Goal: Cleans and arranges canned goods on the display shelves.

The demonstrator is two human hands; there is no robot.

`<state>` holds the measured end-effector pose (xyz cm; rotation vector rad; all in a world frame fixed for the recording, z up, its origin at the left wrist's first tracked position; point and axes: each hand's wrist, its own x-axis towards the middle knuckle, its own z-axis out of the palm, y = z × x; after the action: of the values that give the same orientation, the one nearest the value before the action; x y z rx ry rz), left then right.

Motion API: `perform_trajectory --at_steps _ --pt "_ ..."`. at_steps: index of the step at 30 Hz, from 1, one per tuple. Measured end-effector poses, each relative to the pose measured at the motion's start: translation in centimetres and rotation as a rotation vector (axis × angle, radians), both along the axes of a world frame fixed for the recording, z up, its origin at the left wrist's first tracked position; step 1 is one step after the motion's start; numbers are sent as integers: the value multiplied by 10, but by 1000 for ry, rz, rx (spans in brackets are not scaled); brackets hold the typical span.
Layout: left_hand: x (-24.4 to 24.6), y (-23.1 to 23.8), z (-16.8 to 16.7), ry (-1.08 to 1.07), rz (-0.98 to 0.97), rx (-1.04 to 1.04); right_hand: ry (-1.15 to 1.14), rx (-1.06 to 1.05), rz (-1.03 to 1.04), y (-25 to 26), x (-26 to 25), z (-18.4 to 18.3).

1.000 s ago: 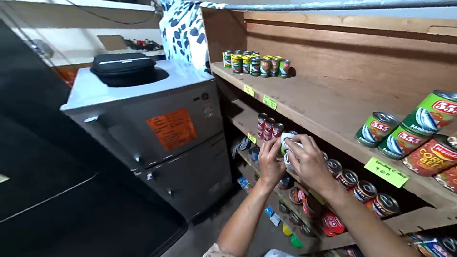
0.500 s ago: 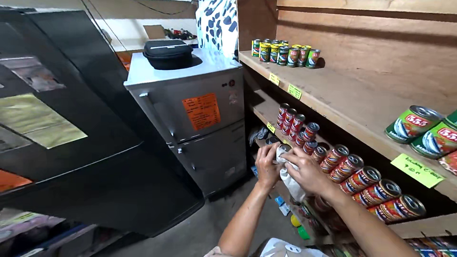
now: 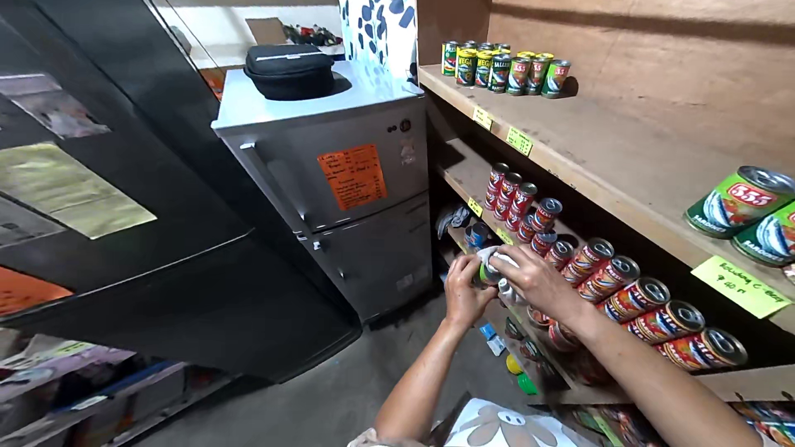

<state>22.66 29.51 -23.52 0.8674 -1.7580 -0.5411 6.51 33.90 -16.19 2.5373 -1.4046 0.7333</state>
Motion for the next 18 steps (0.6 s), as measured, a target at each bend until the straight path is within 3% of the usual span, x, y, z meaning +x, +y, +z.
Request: perform_trajectory --at_steps 6,9,12,14,17,18 --pt "-2 1 -8 -68 110 -67 49 232 -268 2 -5 4" --pt "-4 -2 -2 -56 166 -211 236 656 -365 8 14 4" --pt "-13 -7 5 -12 173 -258 198 878 -329 15 30 0" --pt "-11 -12 0 31 161 -207 -29 701 -338 17 13 5" --pt "-8 -10 -7 43 153 -165 -379 104 -268 15 -6 10" --pt "-10 -7 -8 37 135 -155 -400 59 -235 14 -2 11"
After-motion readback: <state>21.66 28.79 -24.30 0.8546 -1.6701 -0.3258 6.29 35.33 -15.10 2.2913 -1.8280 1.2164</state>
